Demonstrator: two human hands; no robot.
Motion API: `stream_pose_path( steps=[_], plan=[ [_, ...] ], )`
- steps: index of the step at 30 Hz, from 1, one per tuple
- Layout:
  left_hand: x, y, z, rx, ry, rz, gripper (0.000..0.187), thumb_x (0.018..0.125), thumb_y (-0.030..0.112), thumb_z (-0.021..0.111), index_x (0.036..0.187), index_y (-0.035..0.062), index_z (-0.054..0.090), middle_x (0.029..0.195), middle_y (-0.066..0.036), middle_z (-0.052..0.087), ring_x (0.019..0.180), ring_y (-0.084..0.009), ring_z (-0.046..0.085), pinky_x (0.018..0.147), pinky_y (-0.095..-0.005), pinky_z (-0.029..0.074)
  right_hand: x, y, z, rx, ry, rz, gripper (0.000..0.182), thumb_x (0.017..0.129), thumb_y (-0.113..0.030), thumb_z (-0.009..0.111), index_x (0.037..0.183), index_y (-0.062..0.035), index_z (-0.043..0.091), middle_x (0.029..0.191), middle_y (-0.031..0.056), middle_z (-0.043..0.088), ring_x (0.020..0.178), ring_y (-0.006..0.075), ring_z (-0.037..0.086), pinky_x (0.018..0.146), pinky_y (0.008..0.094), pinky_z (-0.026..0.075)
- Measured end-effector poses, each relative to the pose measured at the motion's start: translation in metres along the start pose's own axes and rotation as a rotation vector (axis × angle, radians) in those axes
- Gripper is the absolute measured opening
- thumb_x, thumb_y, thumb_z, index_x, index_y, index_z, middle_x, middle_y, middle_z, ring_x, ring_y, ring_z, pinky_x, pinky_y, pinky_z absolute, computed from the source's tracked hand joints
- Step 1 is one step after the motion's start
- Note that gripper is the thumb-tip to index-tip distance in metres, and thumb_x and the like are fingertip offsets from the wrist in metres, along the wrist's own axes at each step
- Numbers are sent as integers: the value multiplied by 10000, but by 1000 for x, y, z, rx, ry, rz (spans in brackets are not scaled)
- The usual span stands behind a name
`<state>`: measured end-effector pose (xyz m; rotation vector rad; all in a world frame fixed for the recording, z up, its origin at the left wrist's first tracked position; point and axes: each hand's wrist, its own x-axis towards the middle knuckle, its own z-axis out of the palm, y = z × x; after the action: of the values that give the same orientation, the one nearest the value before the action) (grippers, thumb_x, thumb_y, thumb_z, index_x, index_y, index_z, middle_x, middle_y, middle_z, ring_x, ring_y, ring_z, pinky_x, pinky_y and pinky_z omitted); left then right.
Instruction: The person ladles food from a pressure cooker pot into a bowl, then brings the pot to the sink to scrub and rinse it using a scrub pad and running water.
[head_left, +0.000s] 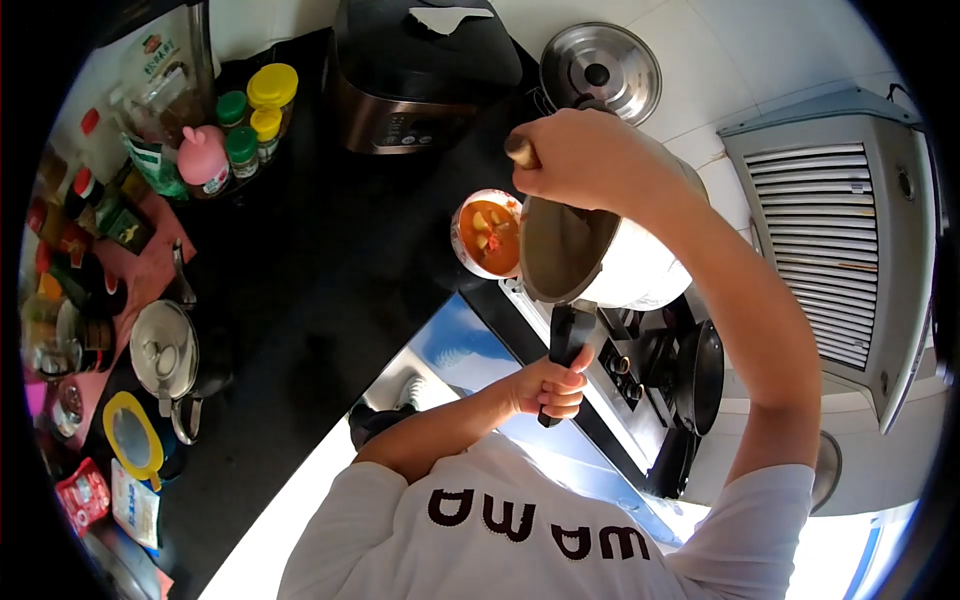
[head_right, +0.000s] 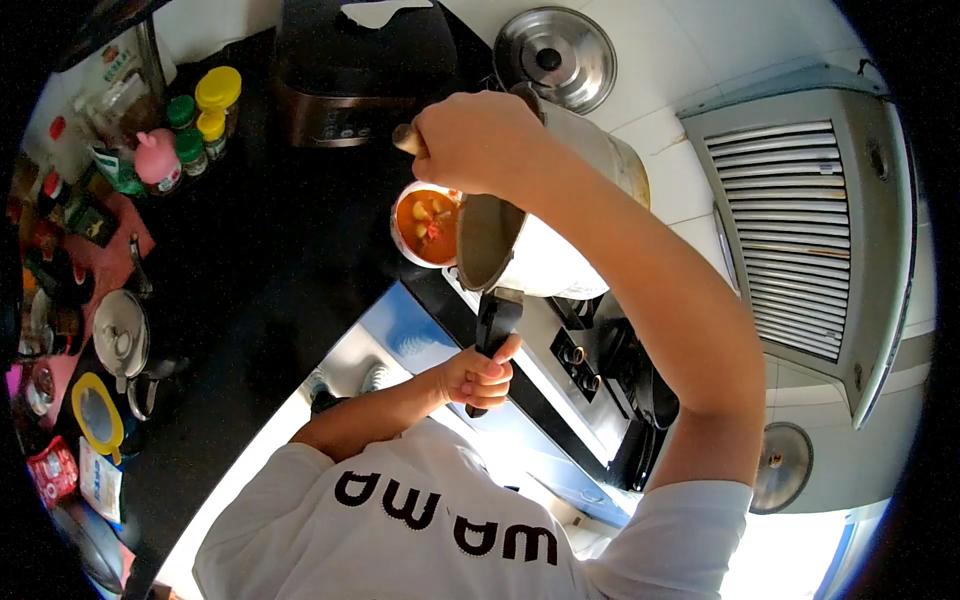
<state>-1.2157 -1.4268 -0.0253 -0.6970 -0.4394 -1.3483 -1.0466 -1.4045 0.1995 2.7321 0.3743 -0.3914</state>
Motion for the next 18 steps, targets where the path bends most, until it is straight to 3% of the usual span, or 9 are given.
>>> stream_pose_path(
  steps=[2, 8, 18],
  plan=[
    [1, -1, 4, -47, -61, 15, 133, 855, 29, 505, 826, 121, 413, 445, 27, 318, 349, -65, 341, 334, -216, 301, -3, -7, -1, -40, -28, -31, 247, 747, -301, 575, 875, -110, 666, 734, 98, 645, 683, 241, 640, 605, 339, 517],
    [3, -4, 4, -150, -132, 36, 122, 855, 10, 495, 824, 96, 414, 451, 26, 325, 360, -62, 355, 344, -203, 323, -14, -20, -9, 101, 94, -102, 231, 736, -286, 586, 872, -113, 655, 705, 102, 637, 645, 249, 633, 592, 340, 515],
    [-1, -4, 11, -176, -174, 48, 119, 848, -10, 487, 810, 82, 421, 442, 20, 326, 363, -63, 366, 337, -202, 341, -24, -17, -13, -7, 35, -155, 185, 719, -252, 626, 843, -114, 627, 671, 92, 620, 630, 258, 618, 570, 362, 488]
  ],
)
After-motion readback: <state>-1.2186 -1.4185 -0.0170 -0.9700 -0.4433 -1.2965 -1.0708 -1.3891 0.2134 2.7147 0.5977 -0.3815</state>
